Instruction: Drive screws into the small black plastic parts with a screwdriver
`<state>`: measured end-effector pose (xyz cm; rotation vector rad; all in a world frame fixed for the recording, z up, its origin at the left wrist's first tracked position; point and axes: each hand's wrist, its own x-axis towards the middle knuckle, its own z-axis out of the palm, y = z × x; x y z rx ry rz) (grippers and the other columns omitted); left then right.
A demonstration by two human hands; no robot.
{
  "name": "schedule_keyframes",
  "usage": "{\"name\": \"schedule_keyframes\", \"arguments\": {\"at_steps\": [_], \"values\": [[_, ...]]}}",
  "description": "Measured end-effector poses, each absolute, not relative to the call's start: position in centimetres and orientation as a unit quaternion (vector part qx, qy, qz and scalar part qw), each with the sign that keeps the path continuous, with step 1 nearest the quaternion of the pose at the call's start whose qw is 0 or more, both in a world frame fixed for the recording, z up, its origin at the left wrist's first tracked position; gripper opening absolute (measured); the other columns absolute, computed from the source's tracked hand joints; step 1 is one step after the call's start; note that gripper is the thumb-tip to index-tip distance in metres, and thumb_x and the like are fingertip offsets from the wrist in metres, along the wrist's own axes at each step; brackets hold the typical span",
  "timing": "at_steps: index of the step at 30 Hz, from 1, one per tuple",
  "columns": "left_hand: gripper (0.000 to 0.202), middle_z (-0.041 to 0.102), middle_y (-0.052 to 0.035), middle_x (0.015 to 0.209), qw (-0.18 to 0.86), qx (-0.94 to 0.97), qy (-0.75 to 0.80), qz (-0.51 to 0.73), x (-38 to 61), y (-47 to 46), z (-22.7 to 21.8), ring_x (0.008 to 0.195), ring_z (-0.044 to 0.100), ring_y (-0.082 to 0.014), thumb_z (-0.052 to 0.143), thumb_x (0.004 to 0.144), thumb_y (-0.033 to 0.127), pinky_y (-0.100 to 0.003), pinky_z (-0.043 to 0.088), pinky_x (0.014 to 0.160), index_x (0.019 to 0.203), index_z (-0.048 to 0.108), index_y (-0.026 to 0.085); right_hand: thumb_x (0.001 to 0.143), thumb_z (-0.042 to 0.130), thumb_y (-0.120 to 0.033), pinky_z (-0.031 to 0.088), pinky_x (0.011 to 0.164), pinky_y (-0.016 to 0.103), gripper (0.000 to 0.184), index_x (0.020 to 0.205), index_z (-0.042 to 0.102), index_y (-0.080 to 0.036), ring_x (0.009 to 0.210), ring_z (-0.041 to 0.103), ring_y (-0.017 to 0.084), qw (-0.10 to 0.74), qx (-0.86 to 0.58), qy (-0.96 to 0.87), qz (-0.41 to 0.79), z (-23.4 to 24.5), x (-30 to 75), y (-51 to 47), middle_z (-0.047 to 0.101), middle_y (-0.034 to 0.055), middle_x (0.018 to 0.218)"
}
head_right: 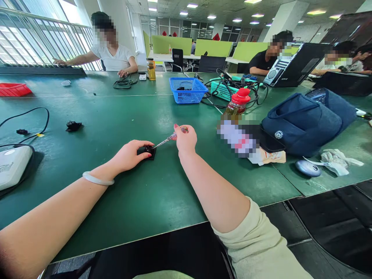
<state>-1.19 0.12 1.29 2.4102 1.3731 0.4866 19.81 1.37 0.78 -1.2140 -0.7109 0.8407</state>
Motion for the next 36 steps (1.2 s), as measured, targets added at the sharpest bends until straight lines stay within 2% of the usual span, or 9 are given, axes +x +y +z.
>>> {"name": "schedule_keyframes", "arguments": {"at_steps": [3,6,12,36], "values": [[0.037,0.070,-0.0059,0.119,0.161,0.843,0.484,0.173,-1.2,0.2,1.3,0.113,0.060,-0.0276,0.062,0.085,0.038,-0.042,0.048,0.100,0.120,0.068,0.025,0.076,0.073,-0.039,0.058,0.067,0.032,0.026,0.079,0.054,-0.022,0.062,0.063,0.013,0.701,-0.533,-0.324,0.346,1.1,19.8,1.2,0.061,-0.0043,0.070],[0.038,0.069,-0.0064,0.119,0.159,0.841,0.486,0.175,-1.3,0.2,1.2,0.112,0.061,-0.0279,0.062,0.085,0.039,-0.042,0.049,0.099,0.120,0.067,0.025,0.081,0.067,-0.041,0.055,0.072,0.031,0.023,0.087,0.054,-0.023,0.071,0.065,0.013,0.721,-0.481,-0.423,0.265,1.5,19.4,0.6,0.061,-0.0036,0.076],[0.034,0.071,-0.0050,0.115,0.169,0.844,0.473,0.186,-1.1,0.1,1.3,0.108,0.063,-0.0280,0.062,0.084,0.038,-0.043,0.050,0.097,0.114,0.069,0.026,0.089,0.060,-0.037,0.053,0.078,0.032,0.014,0.095,0.054,-0.026,0.077,0.065,0.014,0.661,-0.437,-0.583,0.181,1.9,18.4,-1.0,0.059,-0.0035,0.081],[0.030,0.071,-0.0049,0.112,0.179,0.840,0.477,0.187,-0.9,0.0,1.4,0.104,0.063,-0.0271,0.062,0.083,0.036,-0.042,0.051,0.094,0.111,0.067,0.024,0.091,0.057,-0.037,0.054,0.077,0.033,0.013,0.097,0.054,-0.027,0.077,0.066,0.015,0.650,-0.436,-0.602,0.157,1.8,18.6,-1.1,0.061,-0.0026,0.084]]}}
